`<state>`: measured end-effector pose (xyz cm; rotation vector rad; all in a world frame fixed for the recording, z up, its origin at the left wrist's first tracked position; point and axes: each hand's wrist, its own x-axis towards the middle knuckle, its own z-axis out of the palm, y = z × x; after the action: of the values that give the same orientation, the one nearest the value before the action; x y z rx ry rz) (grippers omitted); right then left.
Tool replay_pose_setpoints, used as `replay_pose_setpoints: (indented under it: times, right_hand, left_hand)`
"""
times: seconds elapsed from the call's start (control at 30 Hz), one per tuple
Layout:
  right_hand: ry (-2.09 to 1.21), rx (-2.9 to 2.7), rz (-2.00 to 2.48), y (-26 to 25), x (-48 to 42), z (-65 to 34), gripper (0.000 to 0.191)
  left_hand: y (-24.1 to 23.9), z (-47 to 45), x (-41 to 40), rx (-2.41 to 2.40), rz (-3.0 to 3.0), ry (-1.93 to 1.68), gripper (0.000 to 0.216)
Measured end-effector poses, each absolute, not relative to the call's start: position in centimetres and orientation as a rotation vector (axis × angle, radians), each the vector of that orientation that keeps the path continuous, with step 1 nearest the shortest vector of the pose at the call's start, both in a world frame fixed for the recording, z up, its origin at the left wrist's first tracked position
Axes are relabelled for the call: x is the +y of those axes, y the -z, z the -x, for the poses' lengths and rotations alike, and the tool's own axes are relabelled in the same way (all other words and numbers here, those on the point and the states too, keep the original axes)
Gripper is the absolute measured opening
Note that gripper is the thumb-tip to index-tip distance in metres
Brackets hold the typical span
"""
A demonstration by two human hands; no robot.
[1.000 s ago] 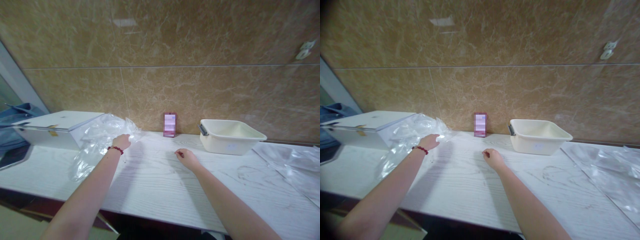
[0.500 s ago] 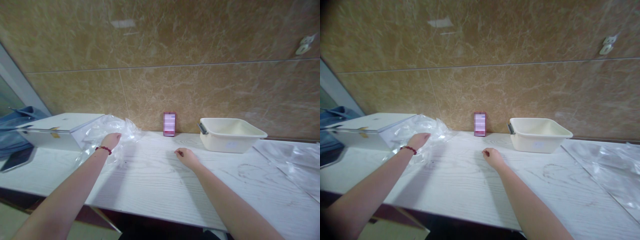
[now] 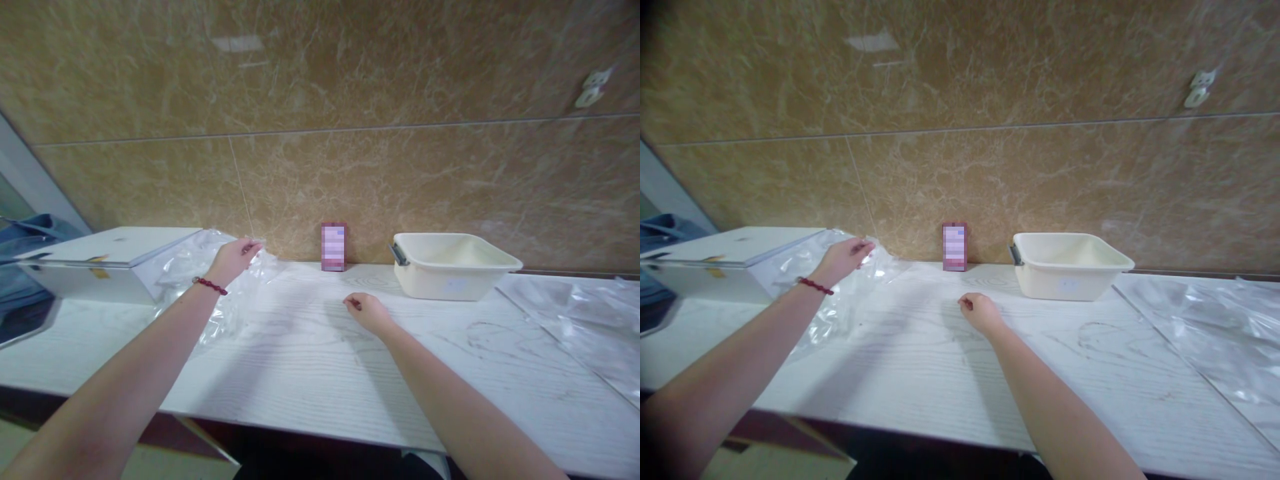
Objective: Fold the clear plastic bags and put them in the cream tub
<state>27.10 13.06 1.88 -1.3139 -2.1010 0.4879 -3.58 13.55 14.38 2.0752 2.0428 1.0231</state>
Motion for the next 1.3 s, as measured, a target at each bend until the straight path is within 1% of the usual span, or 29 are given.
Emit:
replay_pose_setpoints:
  times: [0.17,0.3,0.37,0.43,0.57,0.63,0.67,0.73,0.8,0.83,0.93,0.97,1.03,1.1,1.2,1.3]
  right_hand:
    - [-0.505,-2.051,1.234,-2.3,12.6,-26.6,0.02]
    - [-0.464,-2.082,1.054,-2.9,11.5,-26.1,0.022]
    - [-0.415,-2.128,0.956,-3.2,11.0,-25.9,0.033]
    - [-0.371,-2.165,0.883,-3.5,10.4,-25.8,0.048]
    - [-0.314,-2.195,0.805,-3.8,9.6,-25.6,0.076]
    - [-0.283,-2.166,0.79,-3.9,9.3,-25.5,0.086]
    - [-0.268,-2.133,0.786,-4.0,9.3,-25.5,0.087]
    - [-0.253,-2.036,0.774,-4.2,9.3,-25.6,0.085]
    - [-0.246,-1.921,0.751,-4.5,9.4,-25.7,0.074]
    - [-0.246,-1.883,0.733,-4.7,9.5,-25.9,0.063]
    - [-0.257,-1.841,0.706,-5.4,9.7,-26.4,0.022]
    - [-0.276,-1.829,0.727,-5.7,9.7,-26.6,0.016]
    - [-0.33,-1.77,0.816,-6.2,9.7,-27.0,0.014]
    - [-0.405,-1.702,0.9,-7.0,9.6,-27.3,0.015]
    - [-0.515,-1.623,0.965,-8.7,9.4,-27.7,0.017]
    - [-0.627,-1.617,1.036,-10.9,9.1,-28.1,0.019]
  left_hand:
    - [-15.3,0.2,12.2,1.892,-2.17,-1.134,0.035]
    - [-15.7,-2.2,11.4,1.636,-2.095,-1.33,0.031]
    - [-15.7,-3.3,11.3,1.494,-1.993,-1.429,0.03]
    - [-15.5,-4.1,11.4,1.38,-1.833,-1.53,0.026]
    - [-15.1,-5.2,12.0,1.283,-1.355,-1.677,0.013]
    - [-14.7,-5.4,12.3,1.246,-1.171,-1.67,0.009]
    - [-14.3,-5.4,12.5,1.224,-1.116,-1.645,0.008]
    - [-13.5,-5.4,12.6,1.195,-1.067,-1.584,0.009]
    - [-12.5,-5.4,12.7,1.204,-1.029,-1.528,0.009]
    - [-12.0,-5.4,12.7,1.213,-0.989,-1.492,0.008]
    - [-11.3,-5.3,12.4,1.215,-0.832,-1.3,0.006]
    - [-11.3,-5.3,12.2,1.202,-0.788,-1.221,0.008]
    - [-11.6,-5.0,11.8,1.145,-0.72,-1.115,0.014]
    - [-12.1,-4.8,11.5,1.057,-0.668,-1.11,0.017]
    - [-12.9,-4.9,10.7,0.909,-0.705,-1.223,0.018]
    - [-13.3,-5.7,9.6,0.816,-0.987,-1.349,0.036]
